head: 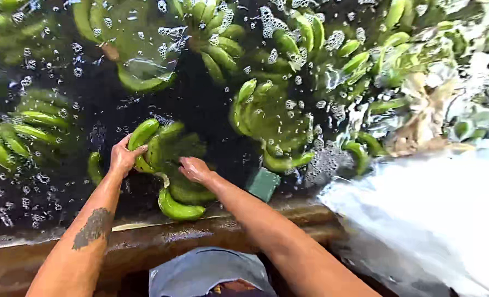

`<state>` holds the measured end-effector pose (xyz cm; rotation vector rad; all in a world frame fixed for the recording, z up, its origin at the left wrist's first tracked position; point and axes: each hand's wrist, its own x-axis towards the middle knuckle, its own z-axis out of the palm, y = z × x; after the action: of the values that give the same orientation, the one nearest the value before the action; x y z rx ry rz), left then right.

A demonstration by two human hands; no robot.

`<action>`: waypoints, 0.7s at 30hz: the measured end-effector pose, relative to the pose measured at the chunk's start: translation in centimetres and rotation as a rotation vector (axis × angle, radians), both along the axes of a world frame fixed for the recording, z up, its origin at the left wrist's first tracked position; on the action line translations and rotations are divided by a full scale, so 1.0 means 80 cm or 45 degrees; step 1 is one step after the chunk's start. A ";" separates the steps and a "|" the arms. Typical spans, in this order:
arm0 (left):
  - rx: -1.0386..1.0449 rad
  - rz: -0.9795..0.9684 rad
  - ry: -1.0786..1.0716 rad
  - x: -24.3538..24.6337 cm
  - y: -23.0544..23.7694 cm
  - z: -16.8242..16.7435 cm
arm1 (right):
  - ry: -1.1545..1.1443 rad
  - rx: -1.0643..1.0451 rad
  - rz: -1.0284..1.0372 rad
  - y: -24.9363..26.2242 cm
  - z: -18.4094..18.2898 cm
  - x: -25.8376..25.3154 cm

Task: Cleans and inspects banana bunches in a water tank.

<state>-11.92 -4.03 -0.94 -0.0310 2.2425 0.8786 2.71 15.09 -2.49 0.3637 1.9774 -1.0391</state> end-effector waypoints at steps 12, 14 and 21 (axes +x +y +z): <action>0.182 -0.024 0.019 -0.008 0.018 -0.010 | 0.025 0.062 0.070 -0.025 0.026 -0.009; 0.168 -0.035 0.003 -0.005 0.025 -0.010 | -0.049 0.016 0.061 -0.027 0.044 -0.002; 0.062 0.344 -0.067 0.025 0.036 -0.004 | -0.099 -0.099 0.430 0.011 0.111 0.003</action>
<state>-9.88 -1.15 -1.29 -0.3380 2.1988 1.0615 2.93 15.94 6.40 0.0241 1.8436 -0.8676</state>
